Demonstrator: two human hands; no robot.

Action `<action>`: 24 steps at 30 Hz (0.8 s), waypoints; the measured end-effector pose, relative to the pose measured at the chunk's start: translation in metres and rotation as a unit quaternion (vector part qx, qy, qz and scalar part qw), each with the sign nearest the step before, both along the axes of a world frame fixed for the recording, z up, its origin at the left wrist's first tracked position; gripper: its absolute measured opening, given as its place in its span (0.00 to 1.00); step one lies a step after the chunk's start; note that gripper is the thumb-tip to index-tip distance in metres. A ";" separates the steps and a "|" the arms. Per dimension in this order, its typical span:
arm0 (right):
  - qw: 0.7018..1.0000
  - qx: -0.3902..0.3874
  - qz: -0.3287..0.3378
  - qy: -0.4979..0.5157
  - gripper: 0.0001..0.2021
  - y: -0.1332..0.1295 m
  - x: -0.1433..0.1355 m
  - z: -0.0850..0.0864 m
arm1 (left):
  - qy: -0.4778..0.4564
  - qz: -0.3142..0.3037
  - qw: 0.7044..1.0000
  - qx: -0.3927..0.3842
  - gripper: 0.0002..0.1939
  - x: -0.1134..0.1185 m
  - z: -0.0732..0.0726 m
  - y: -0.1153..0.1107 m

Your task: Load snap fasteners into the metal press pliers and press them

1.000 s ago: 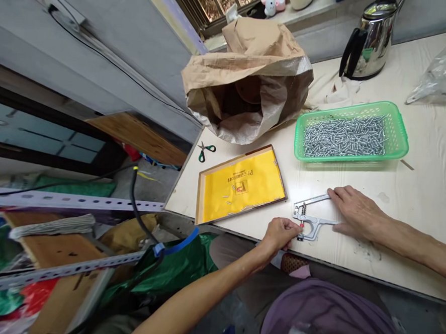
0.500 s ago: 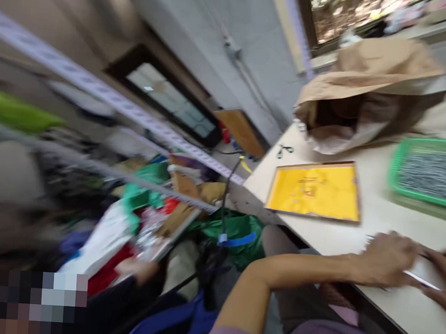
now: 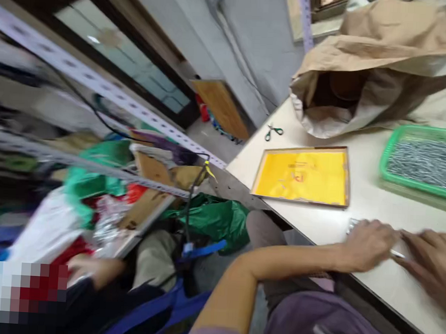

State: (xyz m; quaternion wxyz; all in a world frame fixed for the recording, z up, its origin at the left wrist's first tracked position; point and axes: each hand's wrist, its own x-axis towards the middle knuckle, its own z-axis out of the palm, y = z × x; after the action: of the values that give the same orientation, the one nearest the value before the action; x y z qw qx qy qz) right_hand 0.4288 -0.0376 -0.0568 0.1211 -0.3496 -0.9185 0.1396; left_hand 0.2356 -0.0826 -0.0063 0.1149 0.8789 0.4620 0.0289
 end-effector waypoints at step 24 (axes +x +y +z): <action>0.959 0.074 0.259 -0.086 0.10 -0.012 -0.099 0.072 | -0.235 -0.178 0.953 0.062 0.14 0.010 -0.011 -0.089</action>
State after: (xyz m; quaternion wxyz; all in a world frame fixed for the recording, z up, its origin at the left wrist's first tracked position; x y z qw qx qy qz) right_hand 0.3297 -0.0494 0.0148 0.0266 -0.1009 -0.9923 0.0671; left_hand 0.2453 -0.1712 -0.0174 0.1687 0.9206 0.2550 0.2427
